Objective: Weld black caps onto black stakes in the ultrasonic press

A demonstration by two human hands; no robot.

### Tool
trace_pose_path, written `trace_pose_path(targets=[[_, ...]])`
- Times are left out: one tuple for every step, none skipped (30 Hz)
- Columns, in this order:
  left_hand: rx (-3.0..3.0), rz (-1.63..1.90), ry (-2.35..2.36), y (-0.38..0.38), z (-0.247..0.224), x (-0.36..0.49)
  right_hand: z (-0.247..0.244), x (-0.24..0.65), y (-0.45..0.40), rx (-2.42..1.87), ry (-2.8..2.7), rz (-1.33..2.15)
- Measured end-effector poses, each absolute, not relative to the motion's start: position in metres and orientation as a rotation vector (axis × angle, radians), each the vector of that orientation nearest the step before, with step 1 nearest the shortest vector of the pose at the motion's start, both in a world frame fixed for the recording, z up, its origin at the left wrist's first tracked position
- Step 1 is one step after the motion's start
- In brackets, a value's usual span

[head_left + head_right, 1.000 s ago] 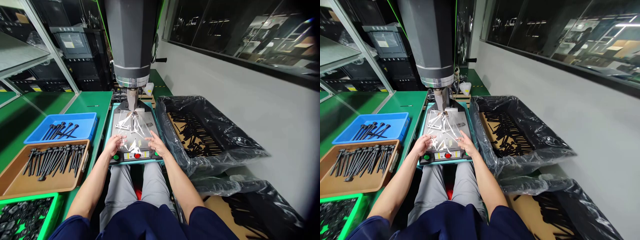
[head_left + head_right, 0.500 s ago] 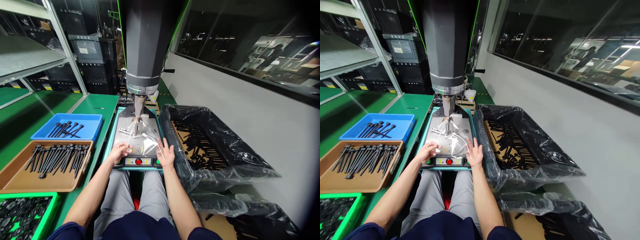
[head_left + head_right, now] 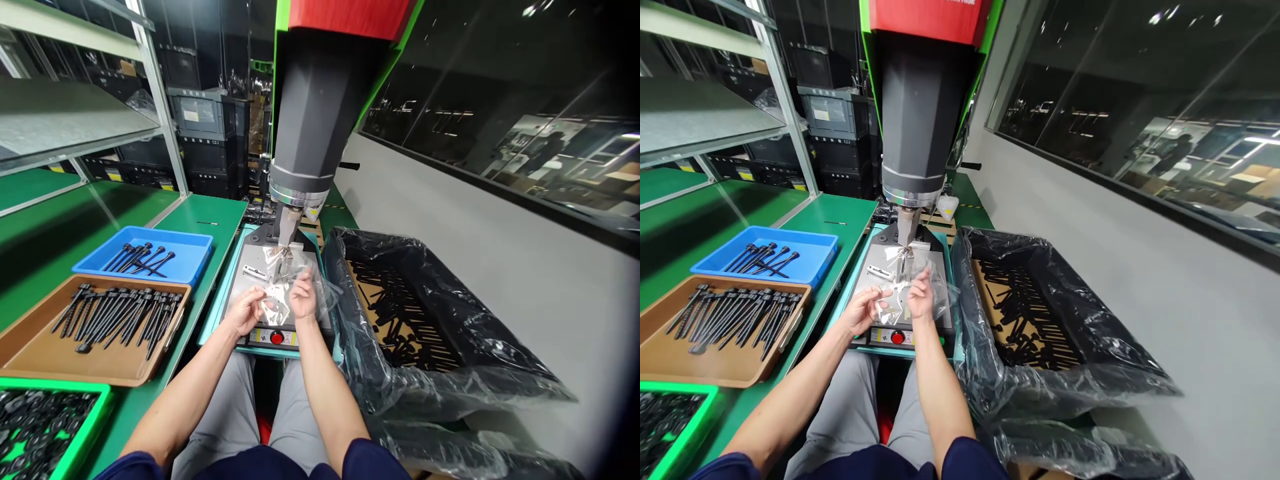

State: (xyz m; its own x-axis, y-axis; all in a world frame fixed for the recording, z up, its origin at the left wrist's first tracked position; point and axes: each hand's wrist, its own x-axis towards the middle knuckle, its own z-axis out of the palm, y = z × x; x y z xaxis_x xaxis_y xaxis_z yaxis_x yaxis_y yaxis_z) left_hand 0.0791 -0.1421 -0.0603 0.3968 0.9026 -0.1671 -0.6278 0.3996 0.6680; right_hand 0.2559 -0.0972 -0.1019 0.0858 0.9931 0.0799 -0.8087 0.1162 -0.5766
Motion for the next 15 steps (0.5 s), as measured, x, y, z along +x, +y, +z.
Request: trace_pose_path(targets=[[0.568, 1.032, 0.572, -0.141, -0.059, 0.080, -0.099, 0.252, -0.090, -0.541, -0.573, 1.390], [0.579, 1.031, 0.574, -0.140, -0.059, 0.080, -0.096, 0.248, -0.082, -0.672, -0.639, 1.349], [0.592, 1.034, 0.574, -0.139, -0.059, 0.080, -0.094, 0.245, -0.074, -0.819, -0.710, 1.265], [0.604, 1.042, 0.574, -0.138, -0.059, 0.080, -0.091, 0.242, -0.066, -0.966, -0.785, 1.133], [0.614, 1.051, 0.577, -0.136, -0.059, 0.080, -0.087, 0.241, -0.059, -1.102, -0.863, 0.963], [0.622, 1.059, 0.580, -0.135, -0.059, 0.080, -0.084, 0.242, -0.052, -1.222, -0.949, 0.780], [0.628, 1.066, 0.585, -0.133, -0.058, 0.079, -0.079, 0.244, -0.046, -1.318, -1.037, 0.602], [0.631, 1.071, 0.591, -0.131, -0.057, 0.079, -0.075, 0.246, -0.041, -1.389, -1.126, 0.452], [0.633, 1.077, 0.594, -0.130, -0.055, 0.078, -0.071, 0.249, -0.036, -1.437, -1.211, 0.343], [0.636, 1.082, 0.595, -0.128, -0.053, 0.077, -0.068, 0.252, -0.032, -1.470, -1.285, 0.276], [0.639, 1.089, 0.594, -0.126, -0.051, 0.076, -0.064, 0.254, -0.029, -1.496, -1.346, 0.245], [0.641, 1.100, 0.592, -0.124, -0.050, 0.075, -0.061, 0.256, -0.026, -1.515, -1.398, 0.241], [0.643, 1.112, 0.590, -0.121, -0.048, 0.074, -0.058, 0.257, -0.024, -1.531, -1.447, 0.249], [0.643, 1.123, 0.588, -0.119, -0.047, 0.073, -0.055, 0.258, -0.022, -1.543, -1.498, 0.258], [0.643, 1.134, 0.586, -0.117, -0.046, 0.072, -0.052, 0.259, -0.020, -1.549, -1.550, 0.261]])
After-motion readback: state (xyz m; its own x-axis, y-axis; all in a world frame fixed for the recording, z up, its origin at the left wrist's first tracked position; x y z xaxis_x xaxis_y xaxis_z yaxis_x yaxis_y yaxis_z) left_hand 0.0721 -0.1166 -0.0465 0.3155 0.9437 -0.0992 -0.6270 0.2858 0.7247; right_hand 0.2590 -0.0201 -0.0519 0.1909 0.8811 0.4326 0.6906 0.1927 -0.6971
